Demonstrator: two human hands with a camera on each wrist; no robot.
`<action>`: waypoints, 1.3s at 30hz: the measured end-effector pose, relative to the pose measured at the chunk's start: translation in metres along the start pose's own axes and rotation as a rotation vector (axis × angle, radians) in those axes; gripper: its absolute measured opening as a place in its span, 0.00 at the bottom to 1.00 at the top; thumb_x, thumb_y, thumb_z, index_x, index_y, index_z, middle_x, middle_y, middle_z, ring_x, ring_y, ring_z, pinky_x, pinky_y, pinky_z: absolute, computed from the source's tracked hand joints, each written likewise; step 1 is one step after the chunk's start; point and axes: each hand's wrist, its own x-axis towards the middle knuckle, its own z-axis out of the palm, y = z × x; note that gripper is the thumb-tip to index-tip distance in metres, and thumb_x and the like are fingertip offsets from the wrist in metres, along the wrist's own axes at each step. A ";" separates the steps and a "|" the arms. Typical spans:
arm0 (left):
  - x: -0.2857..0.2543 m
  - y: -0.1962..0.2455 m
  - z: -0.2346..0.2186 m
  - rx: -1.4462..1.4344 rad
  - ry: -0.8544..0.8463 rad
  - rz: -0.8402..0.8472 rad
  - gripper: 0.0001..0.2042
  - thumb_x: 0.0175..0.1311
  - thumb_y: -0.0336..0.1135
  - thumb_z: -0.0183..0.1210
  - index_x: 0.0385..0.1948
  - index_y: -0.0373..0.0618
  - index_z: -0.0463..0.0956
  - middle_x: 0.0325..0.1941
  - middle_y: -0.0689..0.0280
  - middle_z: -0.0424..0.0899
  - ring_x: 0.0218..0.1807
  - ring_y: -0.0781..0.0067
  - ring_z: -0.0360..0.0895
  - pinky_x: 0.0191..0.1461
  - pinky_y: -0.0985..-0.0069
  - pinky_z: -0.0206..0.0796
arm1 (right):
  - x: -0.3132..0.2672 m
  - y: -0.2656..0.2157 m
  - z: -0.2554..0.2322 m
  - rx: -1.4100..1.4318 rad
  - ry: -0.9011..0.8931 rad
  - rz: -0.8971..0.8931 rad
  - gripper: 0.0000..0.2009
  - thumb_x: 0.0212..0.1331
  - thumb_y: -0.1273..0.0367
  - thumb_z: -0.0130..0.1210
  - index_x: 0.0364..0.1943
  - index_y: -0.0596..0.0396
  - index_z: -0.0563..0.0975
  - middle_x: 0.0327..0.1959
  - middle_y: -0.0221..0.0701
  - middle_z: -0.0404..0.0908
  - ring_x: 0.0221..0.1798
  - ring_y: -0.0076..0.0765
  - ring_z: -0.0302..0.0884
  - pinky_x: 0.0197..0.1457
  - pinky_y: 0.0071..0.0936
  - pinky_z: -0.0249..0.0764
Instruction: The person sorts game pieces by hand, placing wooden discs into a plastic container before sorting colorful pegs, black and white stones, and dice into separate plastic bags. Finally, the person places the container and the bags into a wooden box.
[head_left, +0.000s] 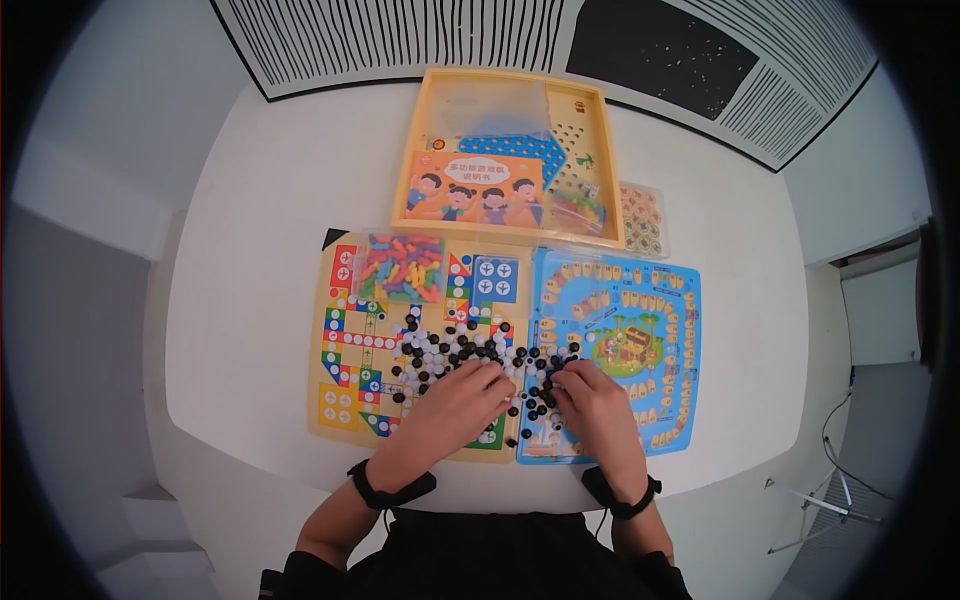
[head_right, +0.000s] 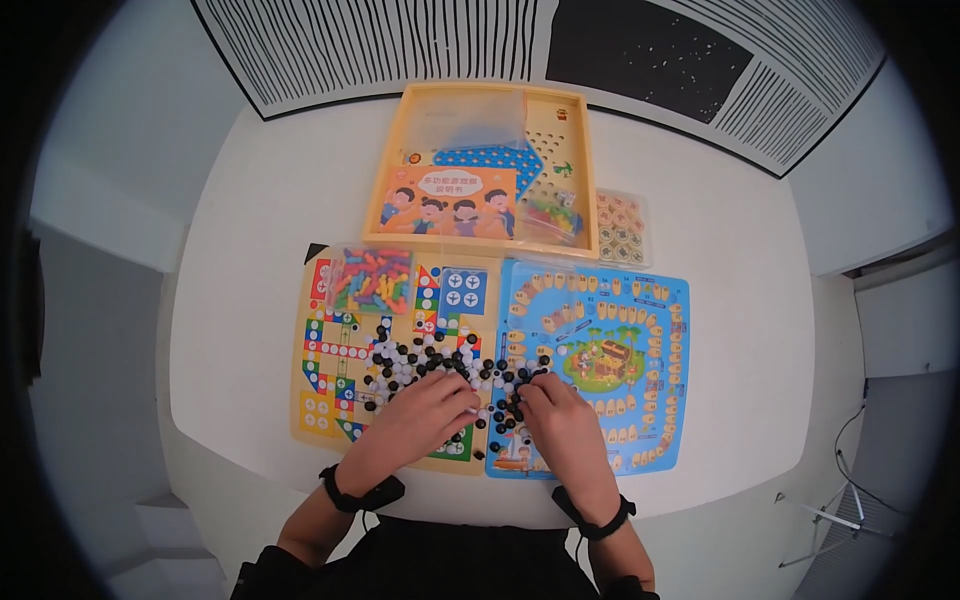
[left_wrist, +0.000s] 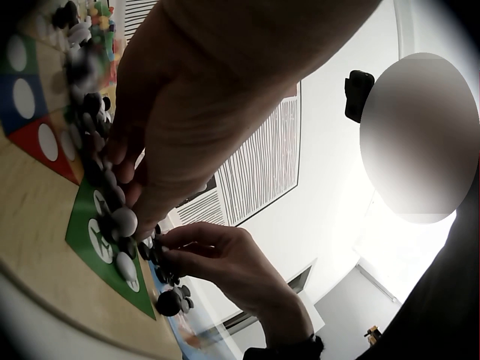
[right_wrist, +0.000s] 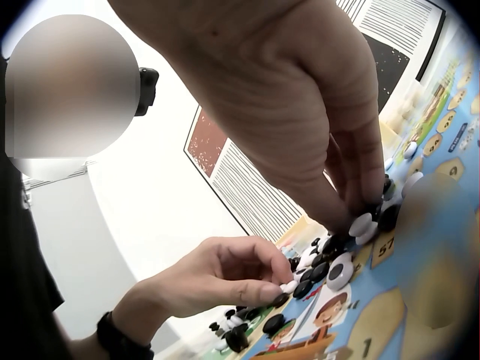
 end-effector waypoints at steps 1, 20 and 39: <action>0.000 0.000 -0.001 0.002 0.004 -0.009 0.08 0.66 0.33 0.66 0.42 0.43 0.79 0.42 0.64 0.77 0.47 0.62 0.78 0.52 0.68 0.75 | 0.000 0.000 0.001 -0.006 0.012 -0.007 0.10 0.55 0.77 0.68 0.41 0.57 0.83 0.43 0.35 0.81 0.42 0.46 0.85 0.42 0.39 0.83; -0.015 0.007 -0.015 0.024 -0.022 -0.130 0.13 0.61 0.24 0.66 0.48 0.36 0.81 0.50 0.60 0.77 0.51 0.60 0.82 0.54 0.65 0.77 | -0.005 0.008 -0.006 0.311 -0.013 0.212 0.07 0.61 0.76 0.67 0.39 0.57 0.80 0.37 0.35 0.83 0.35 0.37 0.89 0.37 0.31 0.83; -0.013 0.010 0.001 -0.005 0.049 -0.111 0.08 0.62 0.25 0.66 0.41 0.38 0.80 0.45 0.62 0.76 0.45 0.61 0.82 0.49 0.68 0.78 | 0.044 0.011 -0.038 0.404 0.212 0.108 0.12 0.57 0.80 0.69 0.44 0.58 0.82 0.44 0.35 0.85 0.38 0.32 0.87 0.41 0.29 0.82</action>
